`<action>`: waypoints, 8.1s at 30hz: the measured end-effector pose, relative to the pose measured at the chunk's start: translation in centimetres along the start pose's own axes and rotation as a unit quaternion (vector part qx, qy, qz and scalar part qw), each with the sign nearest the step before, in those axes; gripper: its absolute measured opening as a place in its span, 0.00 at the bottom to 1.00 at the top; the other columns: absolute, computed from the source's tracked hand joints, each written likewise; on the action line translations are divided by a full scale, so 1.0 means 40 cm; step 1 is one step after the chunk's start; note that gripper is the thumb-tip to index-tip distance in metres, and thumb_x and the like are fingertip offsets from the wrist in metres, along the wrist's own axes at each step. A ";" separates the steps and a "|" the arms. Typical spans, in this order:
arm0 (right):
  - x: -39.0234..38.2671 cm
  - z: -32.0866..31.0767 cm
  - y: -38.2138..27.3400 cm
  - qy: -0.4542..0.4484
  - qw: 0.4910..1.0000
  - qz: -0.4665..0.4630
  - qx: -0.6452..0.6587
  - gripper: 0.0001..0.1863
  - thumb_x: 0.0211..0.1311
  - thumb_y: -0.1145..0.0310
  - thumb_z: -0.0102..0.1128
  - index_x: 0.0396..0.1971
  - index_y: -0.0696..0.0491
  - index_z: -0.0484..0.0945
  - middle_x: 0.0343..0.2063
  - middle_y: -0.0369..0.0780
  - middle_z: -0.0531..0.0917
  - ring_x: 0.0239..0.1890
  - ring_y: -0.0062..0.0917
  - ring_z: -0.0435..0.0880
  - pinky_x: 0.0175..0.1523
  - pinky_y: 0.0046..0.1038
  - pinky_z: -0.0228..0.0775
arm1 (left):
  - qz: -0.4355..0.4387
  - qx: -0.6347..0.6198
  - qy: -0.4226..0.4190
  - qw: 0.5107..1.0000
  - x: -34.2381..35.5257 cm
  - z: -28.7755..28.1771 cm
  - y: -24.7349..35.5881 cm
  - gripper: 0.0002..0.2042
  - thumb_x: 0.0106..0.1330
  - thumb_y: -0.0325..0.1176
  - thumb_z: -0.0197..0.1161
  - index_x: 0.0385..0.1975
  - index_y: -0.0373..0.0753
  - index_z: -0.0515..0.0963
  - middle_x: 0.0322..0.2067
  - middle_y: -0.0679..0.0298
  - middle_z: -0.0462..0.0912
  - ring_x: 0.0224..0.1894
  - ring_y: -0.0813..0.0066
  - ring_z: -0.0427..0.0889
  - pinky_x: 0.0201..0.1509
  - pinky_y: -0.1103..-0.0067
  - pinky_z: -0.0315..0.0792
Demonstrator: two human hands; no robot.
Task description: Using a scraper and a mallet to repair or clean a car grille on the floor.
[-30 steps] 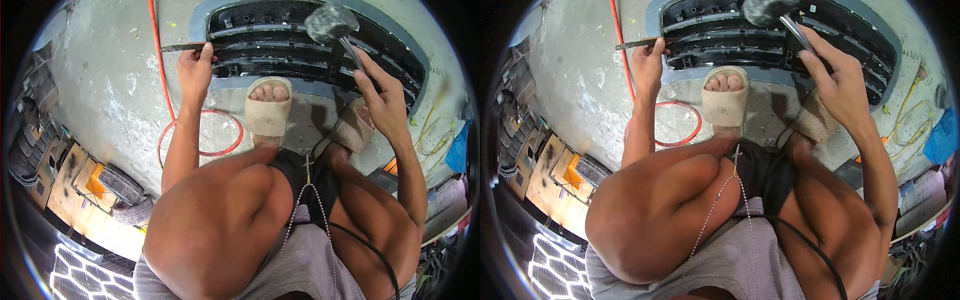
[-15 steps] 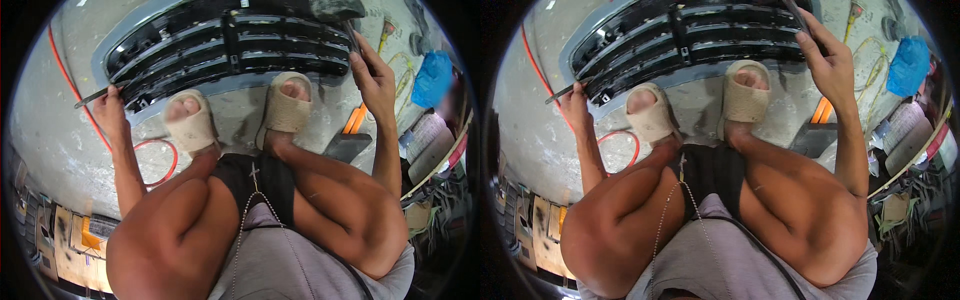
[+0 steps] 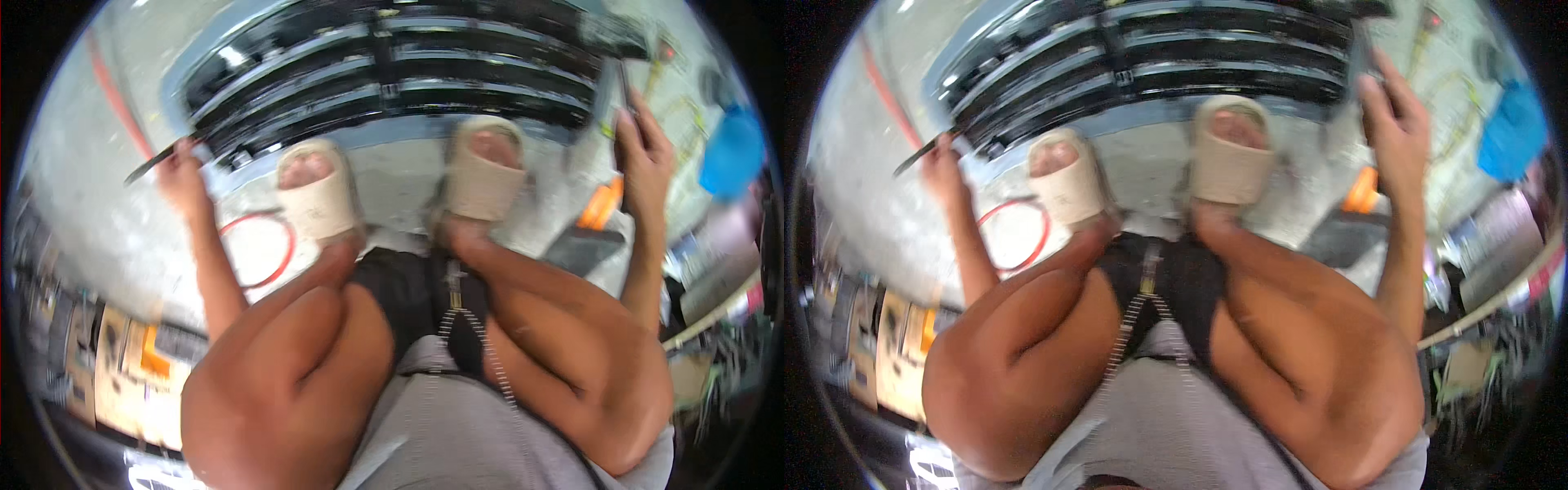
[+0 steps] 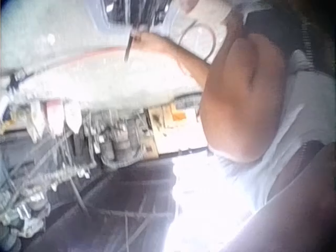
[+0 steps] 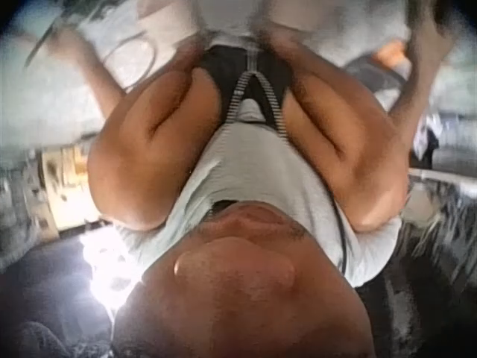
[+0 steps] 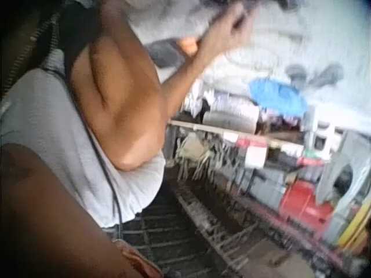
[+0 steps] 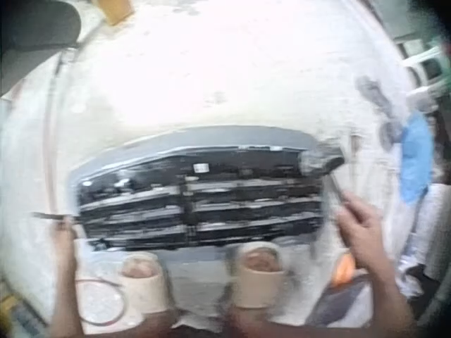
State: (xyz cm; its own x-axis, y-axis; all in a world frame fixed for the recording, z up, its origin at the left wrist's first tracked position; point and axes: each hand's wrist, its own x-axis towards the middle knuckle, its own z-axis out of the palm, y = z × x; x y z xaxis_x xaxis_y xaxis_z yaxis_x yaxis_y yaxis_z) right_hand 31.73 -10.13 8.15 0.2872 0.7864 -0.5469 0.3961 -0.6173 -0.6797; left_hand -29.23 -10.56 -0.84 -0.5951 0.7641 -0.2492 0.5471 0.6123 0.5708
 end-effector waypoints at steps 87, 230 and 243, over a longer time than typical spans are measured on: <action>-0.069 0.145 -0.073 -0.085 0.988 -0.005 -0.129 0.25 0.76 0.64 0.60 0.70 0.50 0.73 0.25 0.25 0.74 0.21 0.08 0.61 0.25 0.15 0.50 | 0.031 -0.065 -0.034 0.997 -0.078 0.111 0.138 0.08 0.70 0.31 0.63 0.36 0.31 0.77 0.24 0.57 0.87 0.27 0.66 0.86 0.36 0.72 0.77; -0.303 0.885 -0.374 -0.230 0.866 -0.272 -0.351 0.26 0.65 0.73 0.52 0.63 0.61 0.68 0.44 0.52 0.77 0.31 0.49 0.86 0.36 0.43 0.81 | 0.344 0.045 -0.236 0.908 -0.061 0.053 0.059 0.11 0.65 0.27 0.63 0.46 0.44 0.81 0.37 0.61 0.87 0.37 0.55 0.86 0.39 0.66 0.80; -0.012 0.614 -0.361 -0.184 0.898 -0.333 -0.221 0.12 0.60 0.77 0.62 0.42 0.51 0.86 0.31 0.43 0.84 0.33 0.40 0.84 0.37 0.32 0.75 | 0.223 0.022 -0.282 0.933 -0.067 0.062 0.232 0.16 0.63 0.27 0.67 0.51 0.34 0.78 0.40 0.49 0.87 0.37 0.58 0.88 0.42 0.72 0.81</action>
State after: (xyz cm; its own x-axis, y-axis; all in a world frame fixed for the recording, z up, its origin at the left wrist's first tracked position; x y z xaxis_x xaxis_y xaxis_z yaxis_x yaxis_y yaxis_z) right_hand 4.44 -2.13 6.21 -0.4161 0.8679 -0.2713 0.7047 0.1192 -0.6994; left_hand -21.08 -6.42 3.18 0.0944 0.9225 -0.3742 0.6971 0.2071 0.6864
